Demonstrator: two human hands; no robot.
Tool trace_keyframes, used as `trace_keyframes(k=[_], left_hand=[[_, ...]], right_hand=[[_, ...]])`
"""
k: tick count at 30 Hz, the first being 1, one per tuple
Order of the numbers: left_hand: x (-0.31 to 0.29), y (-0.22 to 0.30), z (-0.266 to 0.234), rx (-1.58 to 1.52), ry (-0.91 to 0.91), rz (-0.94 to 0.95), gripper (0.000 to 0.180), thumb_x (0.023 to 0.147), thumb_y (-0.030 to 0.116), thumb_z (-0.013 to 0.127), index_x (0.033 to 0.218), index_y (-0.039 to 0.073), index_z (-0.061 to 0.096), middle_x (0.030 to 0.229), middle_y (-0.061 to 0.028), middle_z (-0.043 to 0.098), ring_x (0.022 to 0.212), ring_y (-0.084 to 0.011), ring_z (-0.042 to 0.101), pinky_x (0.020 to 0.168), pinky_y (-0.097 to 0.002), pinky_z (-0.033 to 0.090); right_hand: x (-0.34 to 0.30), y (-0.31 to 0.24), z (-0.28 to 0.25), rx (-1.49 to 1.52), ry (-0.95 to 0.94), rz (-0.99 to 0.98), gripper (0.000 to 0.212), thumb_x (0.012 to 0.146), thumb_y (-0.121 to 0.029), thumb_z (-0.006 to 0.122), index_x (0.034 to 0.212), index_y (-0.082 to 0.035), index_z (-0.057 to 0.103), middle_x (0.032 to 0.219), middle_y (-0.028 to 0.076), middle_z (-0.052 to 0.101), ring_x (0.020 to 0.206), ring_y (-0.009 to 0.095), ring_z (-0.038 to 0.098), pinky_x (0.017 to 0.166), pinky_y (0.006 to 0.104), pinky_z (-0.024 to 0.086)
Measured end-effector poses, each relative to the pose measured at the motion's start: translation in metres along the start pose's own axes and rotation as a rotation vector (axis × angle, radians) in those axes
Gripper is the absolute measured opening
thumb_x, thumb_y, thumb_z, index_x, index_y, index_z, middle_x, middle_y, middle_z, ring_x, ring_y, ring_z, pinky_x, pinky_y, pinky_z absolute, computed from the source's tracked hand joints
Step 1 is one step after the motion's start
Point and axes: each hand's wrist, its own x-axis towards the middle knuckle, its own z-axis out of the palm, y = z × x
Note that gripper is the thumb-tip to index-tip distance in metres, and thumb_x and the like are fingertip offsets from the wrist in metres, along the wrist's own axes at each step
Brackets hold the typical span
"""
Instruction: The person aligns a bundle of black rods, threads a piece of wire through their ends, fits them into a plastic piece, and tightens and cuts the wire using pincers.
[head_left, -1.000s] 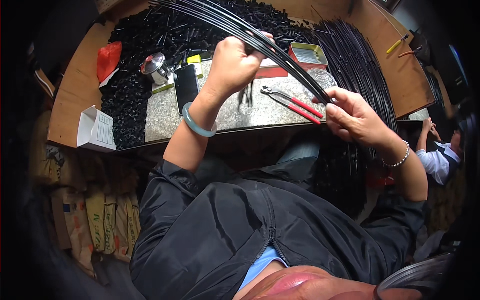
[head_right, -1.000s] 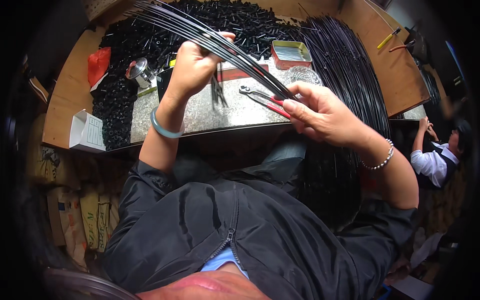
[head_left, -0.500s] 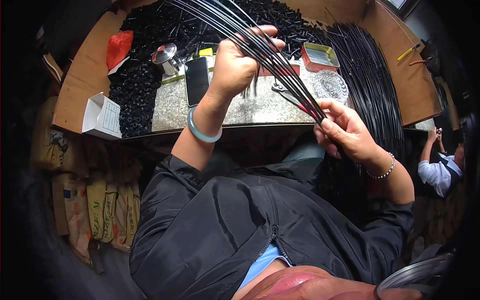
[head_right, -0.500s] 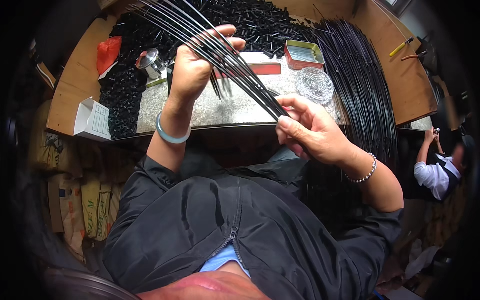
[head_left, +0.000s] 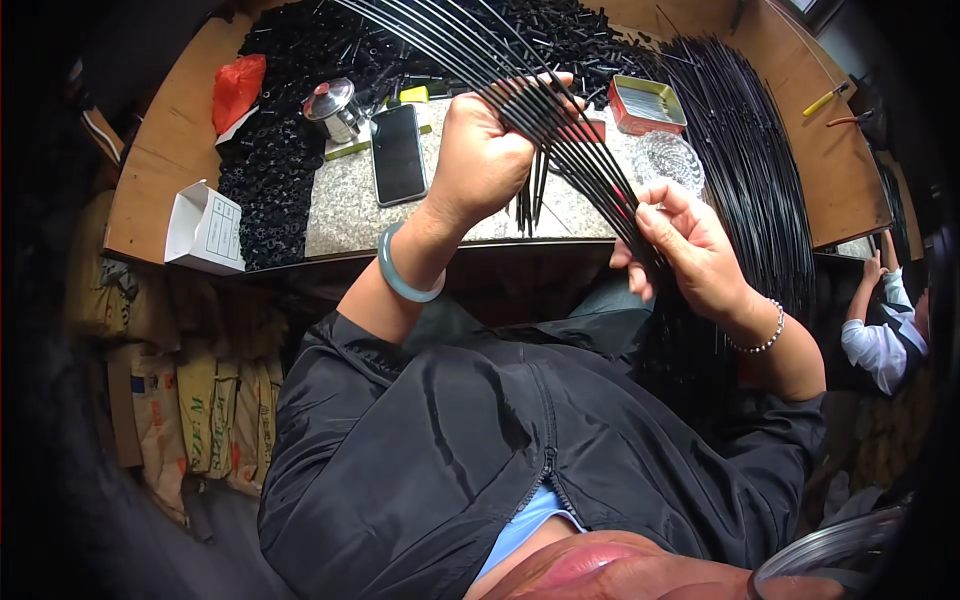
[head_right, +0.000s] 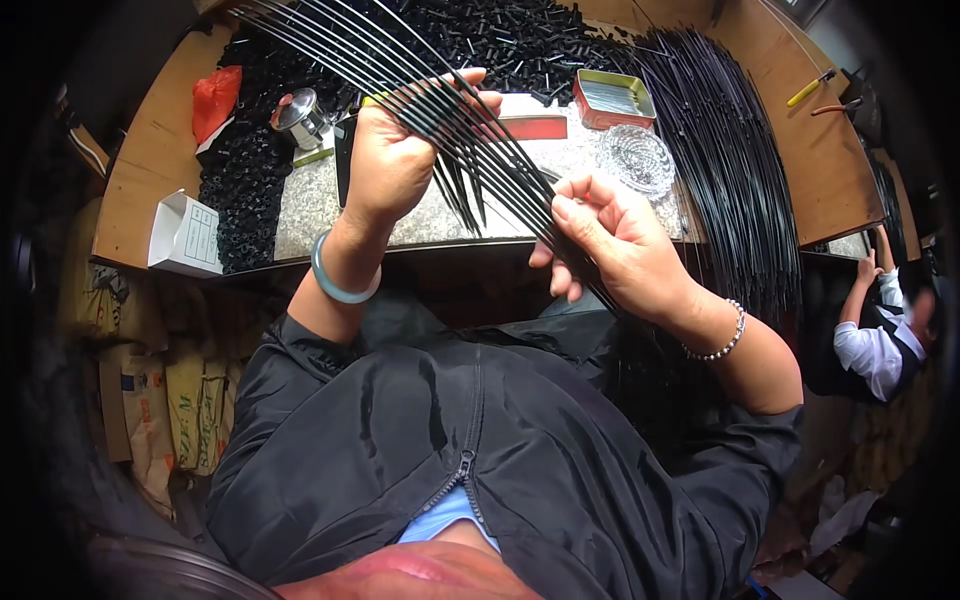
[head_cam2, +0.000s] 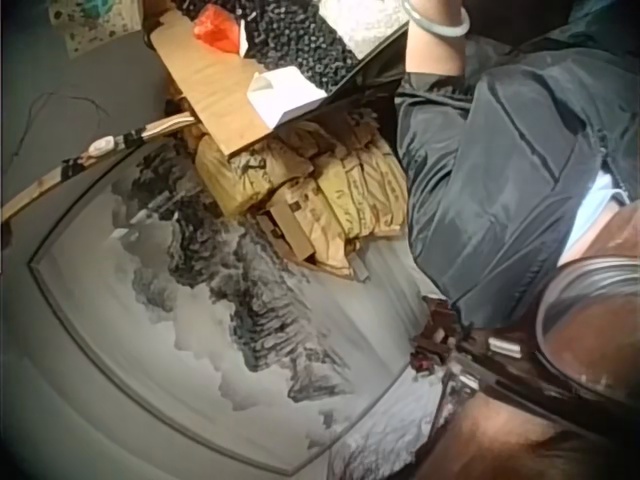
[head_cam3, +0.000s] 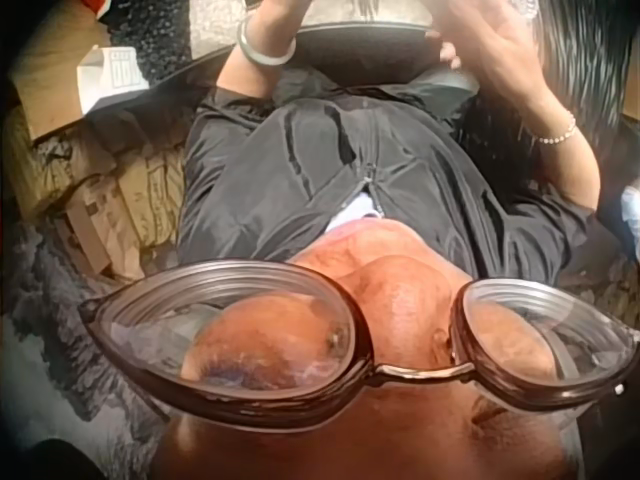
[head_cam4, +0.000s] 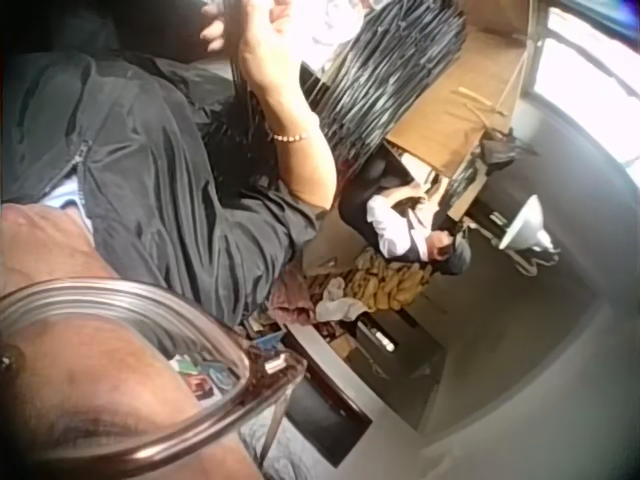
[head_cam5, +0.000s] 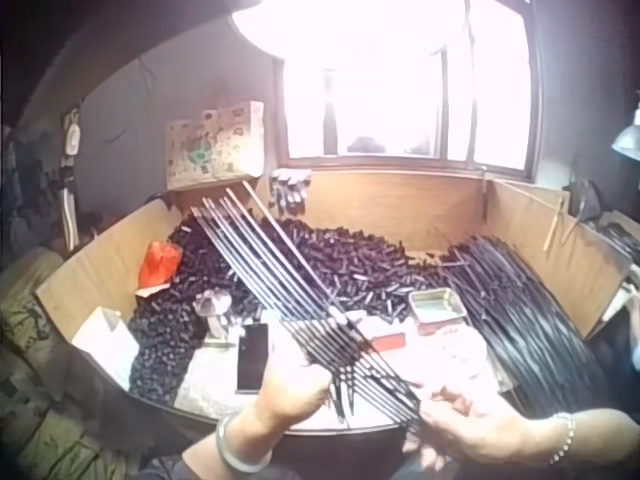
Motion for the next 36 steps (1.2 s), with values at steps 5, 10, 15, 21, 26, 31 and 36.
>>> trace_keyframes(k=[5,10,15,21,26,31,36], left_hand=[[0.002,-0.004,0.005,-0.185,0.112,-0.052,0.025,0.086,-0.006,0.053,0.11,-0.01,0.059,0.103,-0.019,0.065,0.091,-0.0222,0.066,0.079,-0.0316,0.056],[0.005,-0.008,-0.005,-0.201,0.156,-0.043,0.042,0.084,-0.012,0.045,0.126,-0.008,0.044,0.105,-0.0213,0.064,0.095,-0.0243,0.065,0.078,-0.0275,0.055],[0.002,-0.005,-0.011,-0.148,0.11,-0.08,0.025,0.095,0.008,0.048,0.116,-0.004,0.055,0.103,-0.0168,0.066,0.097,-0.0211,0.064,0.075,-0.0249,0.052],[0.005,-0.001,0.007,-0.213,-0.003,-0.114,0.03,0.096,0.011,0.048,0.118,-0.009,0.05,0.107,-0.0217,0.062,0.102,-0.028,0.062,0.085,-0.036,0.054],[0.005,-0.004,0.024,-0.25,-0.029,-0.18,0.03,0.094,0.012,0.052,0.115,-0.009,0.056,0.103,-0.0188,0.065,0.097,-0.0246,0.064,0.084,-0.0331,0.054],[0.006,-0.012,0.031,-0.18,-0.08,-0.163,0.029,0.093,0.011,0.053,0.116,-0.006,0.057,0.102,-0.0174,0.066,0.097,-0.0229,0.065,0.085,-0.0311,0.051],[-0.015,-0.045,0.025,0.182,-0.056,-0.049,0.019,0.086,0.007,0.06,0.102,-0.002,0.065,0.083,-0.0127,0.07,0.081,-0.0149,0.067,0.072,-0.029,0.052]], right_hand=[[0.015,0.001,-0.011,-0.4,0.17,-0.255,0.016,0.098,-0.019,0.046,0.098,-0.004,0.05,0.08,0.009,0.062,0.059,0.01,0.059,0.053,0.0201,0.048],[0.045,-0.055,-0.095,-0.631,0.526,-0.661,0.015,0.097,-0.015,0.049,0.097,-0.003,0.058,0.078,0.006,0.065,0.055,0.002,0.049,0.049,0.015,0.038],[0.012,-0.068,-0.245,-0.79,0.876,-0.566,0.016,0.093,-0.016,0.055,0.087,-0.003,0.062,0.07,0.003,0.065,0.052,0.003,0.048,0.049,0.0197,0.041],[-0.032,0.036,-0.34,-1.525,1.181,-0.076,0.021,0.084,-0.02,0.063,0.098,-0.005,0.067,0.089,0.013,0.067,0.086,0.027,0.063,0.077,0.0379,0.049],[-0.005,0.009,-0.157,-1.107,0.594,-0.293,0.034,0.093,-0.03,0.055,0.103,0.001,0.062,0.098,0.011,0.064,0.09,0.018,0.06,0.082,0.0313,0.046],[-0.02,0.032,-0.014,0.114,-0.225,-0.012,0.055,0.096,-0.043,0.044,0.13,0.001,0.043,0.093,0.012,0.06,0.079,0.015,0.059,0.07,0.0265,0.048],[-0.036,0.013,-0.008,0.016,0.043,0.117,0.031,0.101,-0.027,0.039,0.101,0.0,0.055,0.056,-0.006,0.039,0.045,0.002,0.029,0.042,0.0185,0.024]])
